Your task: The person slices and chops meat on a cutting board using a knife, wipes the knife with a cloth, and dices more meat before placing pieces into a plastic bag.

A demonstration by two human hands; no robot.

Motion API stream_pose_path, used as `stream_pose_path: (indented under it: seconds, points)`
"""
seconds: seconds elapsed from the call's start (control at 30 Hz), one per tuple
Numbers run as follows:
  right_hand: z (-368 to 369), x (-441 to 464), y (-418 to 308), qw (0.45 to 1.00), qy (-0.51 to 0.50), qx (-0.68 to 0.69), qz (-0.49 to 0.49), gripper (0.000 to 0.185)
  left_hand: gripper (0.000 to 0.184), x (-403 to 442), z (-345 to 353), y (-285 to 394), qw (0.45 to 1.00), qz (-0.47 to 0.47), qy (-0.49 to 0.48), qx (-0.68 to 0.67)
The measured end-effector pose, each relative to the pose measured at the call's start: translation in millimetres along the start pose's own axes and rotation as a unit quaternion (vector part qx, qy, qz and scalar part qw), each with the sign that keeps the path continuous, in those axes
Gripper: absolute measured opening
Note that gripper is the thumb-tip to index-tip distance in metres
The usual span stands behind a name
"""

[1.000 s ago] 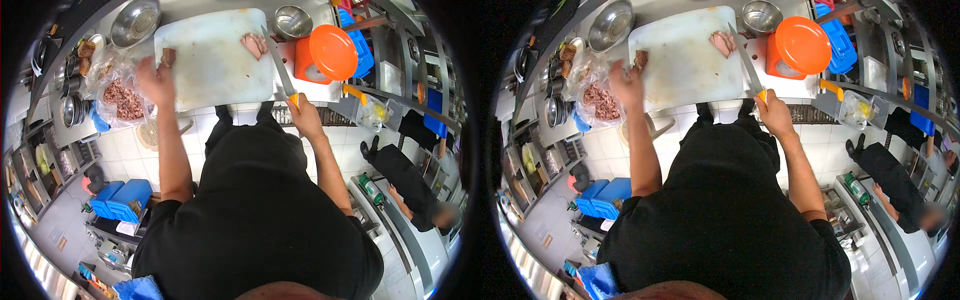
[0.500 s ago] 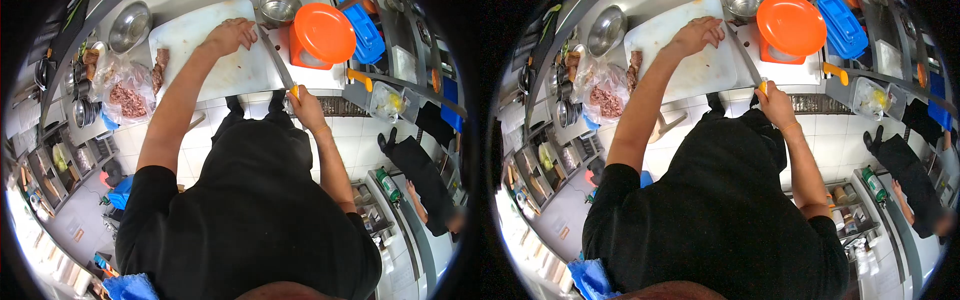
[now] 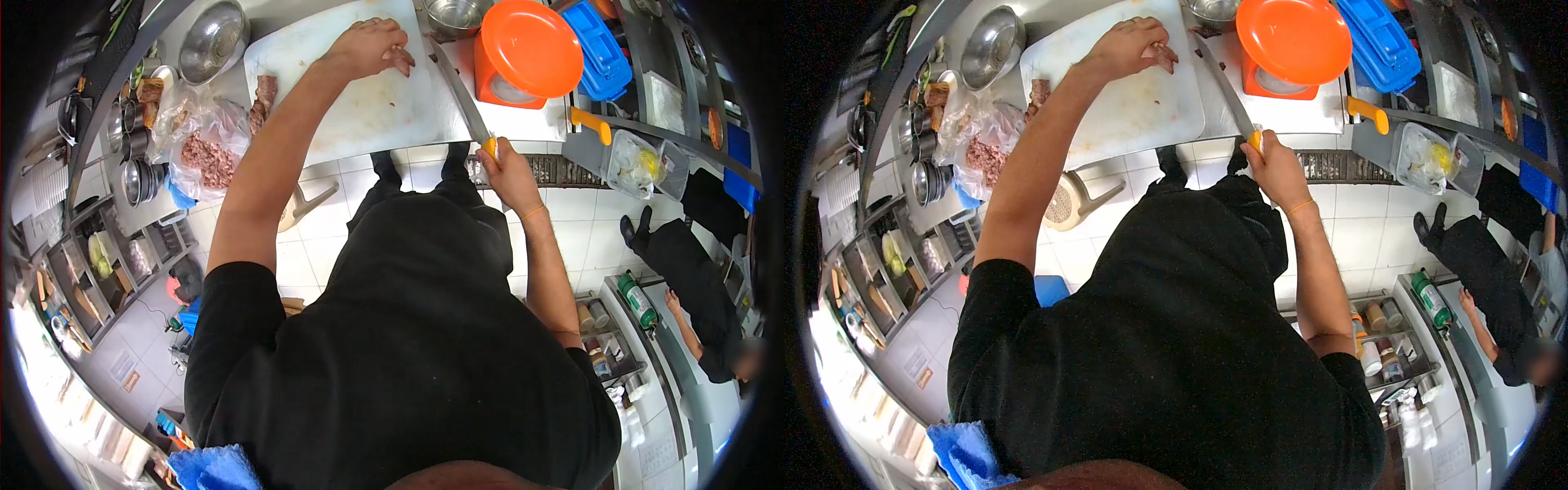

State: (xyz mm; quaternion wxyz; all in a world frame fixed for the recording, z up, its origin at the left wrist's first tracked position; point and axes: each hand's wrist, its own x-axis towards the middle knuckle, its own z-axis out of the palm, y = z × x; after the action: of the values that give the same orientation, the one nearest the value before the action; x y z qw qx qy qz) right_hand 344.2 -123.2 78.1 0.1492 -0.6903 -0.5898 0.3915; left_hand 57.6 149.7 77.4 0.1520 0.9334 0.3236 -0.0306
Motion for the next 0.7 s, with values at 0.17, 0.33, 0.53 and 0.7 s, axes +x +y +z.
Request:
stream_pose_path:
  seconds: [0.17,0.33,0.53,0.7]
  points:
    - [-4,3,-10,1.000,-0.006,0.000,-0.008,0.042,0.034,-36,4,11,0.999,-0.030,0.015,-0.002]
    - [-3,0,-29,0.998,-0.042,-0.006,-0.039,0.043,0.033,-123,32,15,0.958,-0.185,0.217,-0.022]
    - [4,-16,-20,0.977,-0.159,-0.031,-0.136,0.035,0.041,-204,71,46,0.886,-0.370,0.270,-0.072]
    - [0,-7,-1,0.989,-0.082,-0.042,-0.115,0.036,0.044,-211,70,53,0.876,-0.370,0.293,-0.096]
